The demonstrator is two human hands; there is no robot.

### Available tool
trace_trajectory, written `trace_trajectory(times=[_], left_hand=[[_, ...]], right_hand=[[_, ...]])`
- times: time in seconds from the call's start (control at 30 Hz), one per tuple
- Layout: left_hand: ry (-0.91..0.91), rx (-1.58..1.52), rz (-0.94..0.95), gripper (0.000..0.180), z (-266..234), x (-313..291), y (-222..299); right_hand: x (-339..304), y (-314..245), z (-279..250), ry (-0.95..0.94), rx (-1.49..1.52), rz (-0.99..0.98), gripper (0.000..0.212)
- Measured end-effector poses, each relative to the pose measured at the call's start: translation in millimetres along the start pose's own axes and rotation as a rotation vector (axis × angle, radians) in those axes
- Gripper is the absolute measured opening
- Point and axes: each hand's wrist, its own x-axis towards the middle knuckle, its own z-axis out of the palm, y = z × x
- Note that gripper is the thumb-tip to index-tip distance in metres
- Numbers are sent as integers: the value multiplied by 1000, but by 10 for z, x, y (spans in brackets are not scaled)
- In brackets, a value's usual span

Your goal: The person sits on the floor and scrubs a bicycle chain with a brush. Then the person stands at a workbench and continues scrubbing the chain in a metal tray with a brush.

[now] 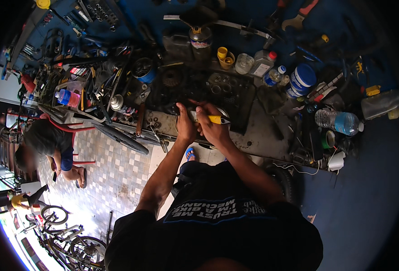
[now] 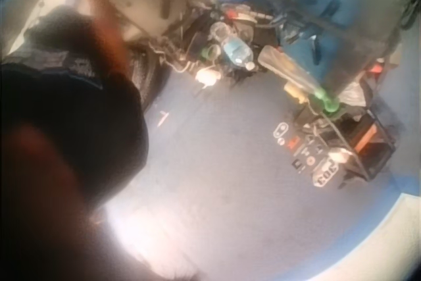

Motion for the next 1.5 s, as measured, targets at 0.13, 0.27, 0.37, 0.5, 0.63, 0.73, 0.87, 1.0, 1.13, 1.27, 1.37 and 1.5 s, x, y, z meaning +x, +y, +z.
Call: trace_trajectory(times=[0.13, 0.27, 0.37, 0.5, 0.63, 0.73, 0.87, 1.0, 1.13, 1.27, 1.37, 1.5], left_hand=[[-168, -288, 231, 80, -44, 186, -80], [-229, -489, 57, 75, -213, 182, 88], [-321, -538, -2, 75, -358, 225, 177], [-392, -498, -33, 74, -410, 252, 222], [-351, -310, -1, 74, -340, 259, 126], [-245, -91, -29, 74, -427, 340, -86], [-302, -240, 9, 72, -100, 134, 184], [-266, -155, 42, 73, -191, 159, 74], [-240, -181, 5, 74, -192, 234, -23], [-285, -219, 31, 73, -107, 220, 111], [-200, -116, -15, 75, -65, 150, 59], [-301, -219, 70, 76, -87, 261, 11]], right_hand=[[70, 558, -332, 61, -263, -126, 29], [-83, 544, -689, 128, -493, -219, 28], [-164, 455, -909, 11, -687, -365, 26], [-165, 477, -950, 18, -705, -331, 26], [25, 194, -622, 24, -96, -10, 34], [49, -39, -191, -44, -129, -193, 28], [63, 316, -412, 15, -398, -230, 21], [11, 279, -365, 23, -354, -283, 23], [26, 157, -182, 35, -297, -310, 23], [-3, 435, -520, 23, -356, -166, 26], [7, 234, -265, 2, -193, -263, 28], [58, 370, -317, 10, -164, -273, 31]])
